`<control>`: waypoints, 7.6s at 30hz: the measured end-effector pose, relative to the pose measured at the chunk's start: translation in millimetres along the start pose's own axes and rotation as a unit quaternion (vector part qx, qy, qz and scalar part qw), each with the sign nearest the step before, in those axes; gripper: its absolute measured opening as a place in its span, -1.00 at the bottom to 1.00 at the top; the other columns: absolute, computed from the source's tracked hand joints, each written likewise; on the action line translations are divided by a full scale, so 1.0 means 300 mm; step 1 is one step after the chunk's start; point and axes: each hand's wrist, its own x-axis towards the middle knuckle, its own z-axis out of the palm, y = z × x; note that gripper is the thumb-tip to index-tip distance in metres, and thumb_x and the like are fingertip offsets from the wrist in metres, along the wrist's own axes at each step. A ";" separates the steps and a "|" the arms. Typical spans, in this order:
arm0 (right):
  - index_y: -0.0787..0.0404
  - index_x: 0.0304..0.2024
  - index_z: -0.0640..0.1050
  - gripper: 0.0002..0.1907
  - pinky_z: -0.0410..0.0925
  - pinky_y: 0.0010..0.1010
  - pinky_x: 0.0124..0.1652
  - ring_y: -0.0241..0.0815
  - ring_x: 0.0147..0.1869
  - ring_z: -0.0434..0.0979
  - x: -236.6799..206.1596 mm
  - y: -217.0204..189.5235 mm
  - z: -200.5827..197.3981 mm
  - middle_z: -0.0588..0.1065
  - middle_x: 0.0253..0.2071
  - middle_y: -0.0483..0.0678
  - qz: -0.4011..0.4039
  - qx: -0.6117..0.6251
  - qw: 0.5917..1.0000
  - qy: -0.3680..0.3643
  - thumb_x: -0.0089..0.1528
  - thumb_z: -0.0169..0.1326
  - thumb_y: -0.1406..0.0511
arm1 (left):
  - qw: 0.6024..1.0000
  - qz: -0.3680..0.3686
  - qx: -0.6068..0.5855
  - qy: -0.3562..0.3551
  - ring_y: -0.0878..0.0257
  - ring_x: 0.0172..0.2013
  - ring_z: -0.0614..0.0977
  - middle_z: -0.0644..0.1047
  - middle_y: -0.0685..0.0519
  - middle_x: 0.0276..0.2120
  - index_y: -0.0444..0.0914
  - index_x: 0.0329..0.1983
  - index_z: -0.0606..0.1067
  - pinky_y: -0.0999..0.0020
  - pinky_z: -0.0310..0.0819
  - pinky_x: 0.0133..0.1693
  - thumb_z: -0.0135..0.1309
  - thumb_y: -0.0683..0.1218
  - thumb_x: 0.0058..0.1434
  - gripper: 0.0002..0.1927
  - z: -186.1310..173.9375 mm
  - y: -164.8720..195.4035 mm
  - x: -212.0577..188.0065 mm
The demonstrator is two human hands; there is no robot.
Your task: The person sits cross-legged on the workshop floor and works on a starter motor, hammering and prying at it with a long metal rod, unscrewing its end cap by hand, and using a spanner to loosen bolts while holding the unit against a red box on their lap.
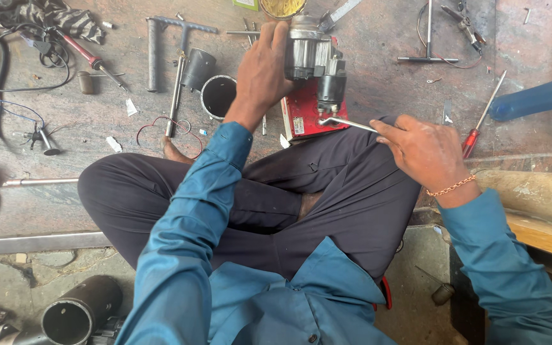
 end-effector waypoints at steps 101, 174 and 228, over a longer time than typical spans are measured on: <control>-0.25 0.19 0.64 -0.66 0.39 -0.34 -0.39 -0.16 -0.47 0.51 -0.086 0.001 0.130 0.41 -0.48 -0.21 0.072 -0.076 0.994 -0.001 0.36 0.12 0.08 | 0.997 -0.064 0.048 -0.024 -0.14 -0.12 0.63 0.43 -0.13 0.00 -0.25 0.19 0.19 0.01 0.53 -0.12 0.42 -0.14 -0.30 -0.04 -0.058 0.087 -0.012; -0.13 -0.31 0.69 -0.90 0.30 -0.38 -0.02 -0.28 -0.06 0.48 0.370 0.043 -0.153 0.58 -0.32 -0.34 -0.241 -0.231 0.943 -0.005 0.16 0.20 0.25 | 0.996 -0.050 0.068 -0.026 -0.11 -0.11 0.59 0.37 -0.12 0.04 -0.28 0.24 0.18 0.03 0.51 -0.14 0.48 -0.16 -0.29 0.02 0.002 0.041 -0.017; 0.31 0.14 0.41 -0.31 0.44 -0.29 0.01 -0.18 0.04 0.58 0.427 -0.124 0.364 0.57 -0.01 0.05 0.186 0.491 0.844 0.112 0.18 0.42 0.07 | 0.924 -0.314 0.079 -0.201 -0.20 -0.11 0.63 0.62 -0.25 -0.20 -0.31 -0.10 0.57 -0.06 0.50 -0.07 0.27 0.18 0.20 -0.52 -0.421 -0.487 -0.387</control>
